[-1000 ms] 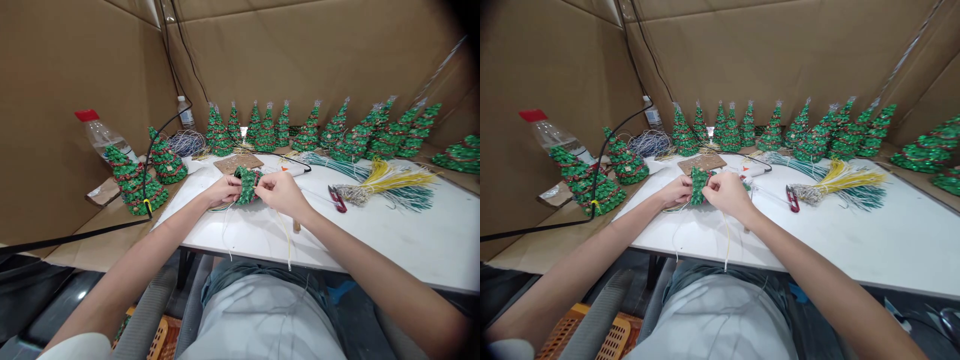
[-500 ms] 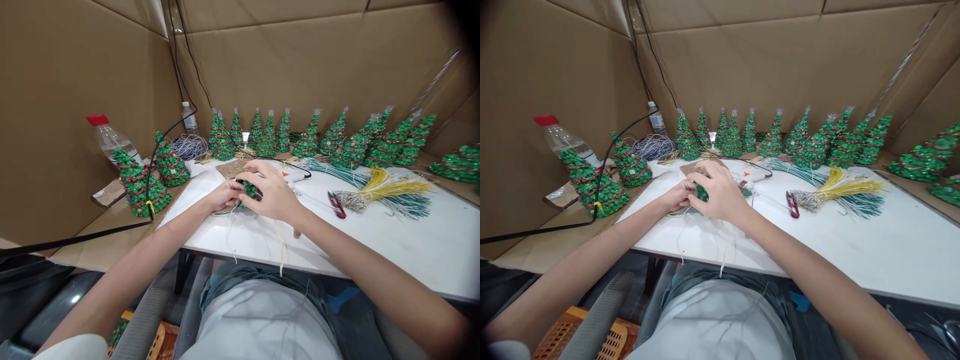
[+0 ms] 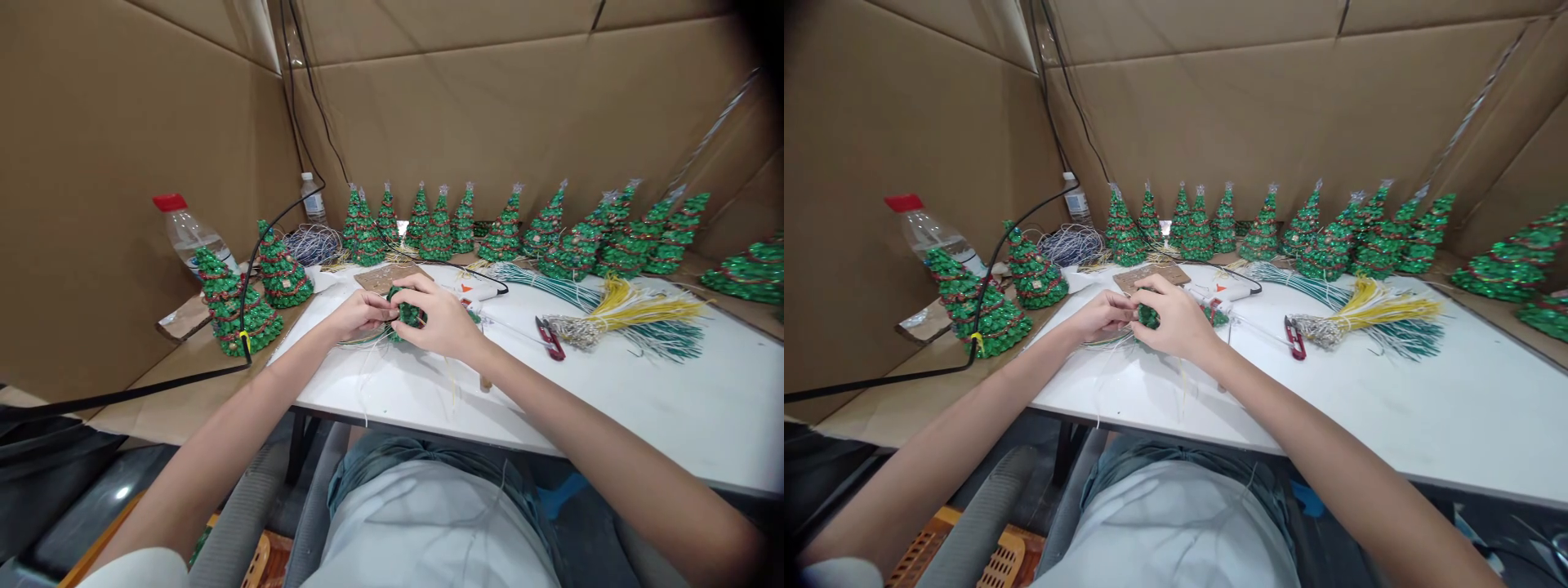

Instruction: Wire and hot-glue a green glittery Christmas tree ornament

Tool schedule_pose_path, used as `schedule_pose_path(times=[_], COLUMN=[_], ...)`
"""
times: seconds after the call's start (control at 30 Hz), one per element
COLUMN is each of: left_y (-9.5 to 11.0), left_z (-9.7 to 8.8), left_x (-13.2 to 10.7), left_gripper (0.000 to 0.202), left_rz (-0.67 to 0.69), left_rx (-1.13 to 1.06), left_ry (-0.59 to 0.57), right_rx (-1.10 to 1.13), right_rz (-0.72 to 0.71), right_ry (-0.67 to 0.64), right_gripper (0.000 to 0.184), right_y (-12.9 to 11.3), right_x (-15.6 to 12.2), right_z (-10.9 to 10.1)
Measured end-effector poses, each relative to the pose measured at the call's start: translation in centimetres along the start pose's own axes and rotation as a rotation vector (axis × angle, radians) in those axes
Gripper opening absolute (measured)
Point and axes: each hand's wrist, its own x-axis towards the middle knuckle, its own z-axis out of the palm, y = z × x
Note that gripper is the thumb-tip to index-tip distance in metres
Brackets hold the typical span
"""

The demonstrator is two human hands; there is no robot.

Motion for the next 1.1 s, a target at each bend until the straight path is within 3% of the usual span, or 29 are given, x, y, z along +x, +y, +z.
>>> schedule_pose_path(times=[0.13,0.47,0.6,0.83,0.97,1.1], left_y=[0.9,1.3,1.8,2.5,2.4,2.8], left_z=[-0.8,-5.3,-5.6,-3.9,-2.7,-1.3], left_x=[-0.8,-2.6,-2.8,-3.3,-2.7,-2.1], left_gripper=[0.02,0.026,0.026,0.019,0.017,0.015], left_rz=[0.019,0.054,0.047,0.066,0.051,0.101], left_rx=[0.184,0.604,0.785,1.354,1.417,1.334], left_ry=[0.062,0.405,0.466,0.391,0.259,0.145], right_rx=[-0.012,-0.028,-0.019,0.217,0.354,0.385], right_rz=[0.018,0.045,0.068,0.126,0.162,0.176], right_ry=[0.015,0.001,-0.011,-0.126,-0.167,-0.166], right_gripper=[0.015,0.014,0.015,0.03,0.038,0.04], right_y=[0.0,-0.1,-0.2,0.5,1.2,1.1], right_x=[-0.1,0.0,0.1,0.3,0.4,0.4], right_z=[0.0,0.0,-0.1,-0.7,-1.0,-1.0])
